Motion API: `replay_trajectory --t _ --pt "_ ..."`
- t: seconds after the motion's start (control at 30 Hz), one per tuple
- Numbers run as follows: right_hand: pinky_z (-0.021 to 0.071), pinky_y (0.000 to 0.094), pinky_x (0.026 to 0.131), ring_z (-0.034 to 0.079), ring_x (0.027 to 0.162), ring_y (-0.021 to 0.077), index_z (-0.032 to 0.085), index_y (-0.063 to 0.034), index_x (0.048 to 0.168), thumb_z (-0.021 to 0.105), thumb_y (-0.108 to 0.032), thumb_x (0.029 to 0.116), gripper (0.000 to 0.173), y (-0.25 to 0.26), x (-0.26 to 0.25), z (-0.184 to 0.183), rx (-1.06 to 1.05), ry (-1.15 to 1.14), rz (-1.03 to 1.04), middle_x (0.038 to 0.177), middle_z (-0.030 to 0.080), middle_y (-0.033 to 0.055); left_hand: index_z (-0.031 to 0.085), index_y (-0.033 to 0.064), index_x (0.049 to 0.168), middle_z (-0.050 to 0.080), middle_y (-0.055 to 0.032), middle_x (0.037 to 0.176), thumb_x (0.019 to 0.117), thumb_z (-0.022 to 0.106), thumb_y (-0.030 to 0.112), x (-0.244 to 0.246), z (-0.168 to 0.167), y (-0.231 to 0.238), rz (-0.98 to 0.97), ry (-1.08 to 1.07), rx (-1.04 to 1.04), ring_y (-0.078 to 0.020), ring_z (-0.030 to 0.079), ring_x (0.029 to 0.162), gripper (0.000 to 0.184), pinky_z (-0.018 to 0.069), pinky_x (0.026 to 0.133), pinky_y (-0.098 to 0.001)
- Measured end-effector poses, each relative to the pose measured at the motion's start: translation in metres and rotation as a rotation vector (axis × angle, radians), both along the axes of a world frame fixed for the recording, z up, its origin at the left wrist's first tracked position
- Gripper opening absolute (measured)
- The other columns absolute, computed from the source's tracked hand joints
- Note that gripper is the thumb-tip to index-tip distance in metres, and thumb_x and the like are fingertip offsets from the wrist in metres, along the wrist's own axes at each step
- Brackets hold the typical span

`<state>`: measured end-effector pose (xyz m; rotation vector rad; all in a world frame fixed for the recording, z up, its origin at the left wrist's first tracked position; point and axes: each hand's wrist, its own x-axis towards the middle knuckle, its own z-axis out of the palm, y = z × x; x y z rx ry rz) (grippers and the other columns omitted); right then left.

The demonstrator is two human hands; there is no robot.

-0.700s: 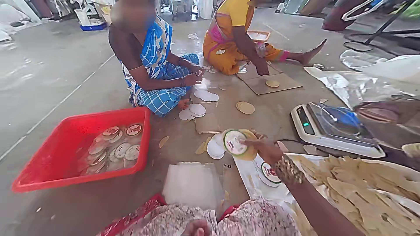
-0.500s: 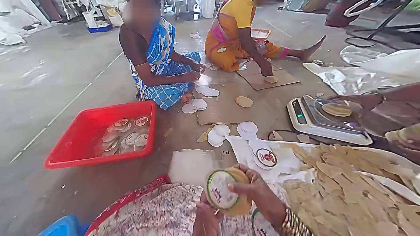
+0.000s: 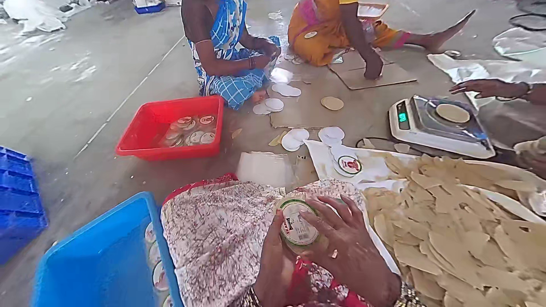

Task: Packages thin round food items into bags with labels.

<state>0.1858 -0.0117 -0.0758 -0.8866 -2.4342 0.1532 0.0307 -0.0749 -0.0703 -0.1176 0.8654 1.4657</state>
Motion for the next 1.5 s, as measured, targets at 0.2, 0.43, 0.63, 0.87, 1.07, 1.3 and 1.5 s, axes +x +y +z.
replay_trajectory --t 0.2,0.43,0.63,0.87,1.07,1.3,1.5 --pt "0.0358 0.0605 0.113 0.062 0.126 0.0287 0.078 -0.0218 0.112 0.047 -0.049 0.1021 0.042 -0.013 0.010 0.019 0.032 -0.024 0.074 0.131 0.070 0.0057 0.054 0.0056 0.137 0.069 -0.0154 0.120 0.1110 0.029 0.045 -0.001 0.005 -0.023 -0.104 0.056 0.106 -0.0256 0.070 0.109 0.053 0.0578 0.094 -0.0422" --pt "0.0508 0.0435 0.103 0.065 0.120 0.0195 0.076 -0.0141 0.116 0.056 -0.061 0.0956 0.055 -0.017 0.014 0.032 -0.171 0.202 -0.047 0.123 0.073 0.0020 0.054 0.0021 0.135 0.069 -0.0166 0.118 0.1123 0.032 0.035 0.000 0.015 -0.033 -0.112 0.090 0.114 -0.0251 0.070 0.107 0.046 0.0583 0.094 -0.0414" --pt "0.0561 0.0402 0.097 0.071 0.109 0.0158 0.081 -0.0152 0.099 0.061 -0.036 0.0949 0.029 -0.027 0.012 0.026 -0.220 0.333 -0.145 0.110 0.077 0.0012 0.049 0.0028 0.139 0.067 -0.0153 0.122 0.1121 0.032 0.035 0.003 0.017 -0.043 -0.186 0.134 0.140 -0.0241 0.068 0.111 0.046 0.0573 0.095 -0.0413" --pt "0.0584 0.0236 0.089 0.069 0.096 0.0014 0.073 -0.0126 0.096 0.067 -0.021 0.0934 0.010 -0.030 0.022 0.040 -0.290 0.750 -0.138 0.099 0.074 -0.0079 0.055 0.0048 0.134 0.070 -0.0125 0.117 0.1120 0.033 0.035 0.000 0.021 -0.048 -0.125 0.150 0.079 -0.0223 0.070 0.106 0.044 0.0586 0.091 -0.0395" --pt "0.0551 0.0149 0.071 0.065 0.076 -0.0059 0.067 -0.0097 0.093 0.063 -0.022 0.0874 0.014 -0.014 0.073 0.049 -0.488 0.578 -0.410 0.083 0.068 -0.0109 0.053 0.0014 0.133 0.070 -0.0153 0.110 0.1096 0.045 0.024 -0.010 0.018 -0.048 0.033 0.176 -0.022 -0.0242 0.071 0.098 0.034 0.0605 0.086 -0.0412" --pt "0.0559 0.0449 0.091 0.066 0.113 0.0235 0.065 -0.0038 0.131 0.062 -0.071 0.0847 0.081 -0.033 0.048 0.009 -0.559 0.335 -0.234 0.129 0.067 0.0144 0.053 0.0031 0.135 0.070 -0.0158 0.111 0.1100 0.043 0.024 -0.012 0.012 -0.053 0.090 0.105 -0.053 -0.0252 0.071 0.100 0.034 0.0601 0.087 -0.0425" --pt "0.0635 0.0301 0.081 0.073 0.099 0.0112 0.052 -0.0057 0.139 0.083 -0.044 0.0736 0.082 -0.064 -0.013 0.004 -0.904 0.608 -0.107 0.116 0.073 0.0023 0.052 0.0018 0.135 0.071 -0.0148 0.110 0.1107 0.041 0.026 -0.009 0.012 -0.057 0.033 0.215 0.069 -0.0230 0.071 0.100 0.036 0.0604 0.089 -0.0407"
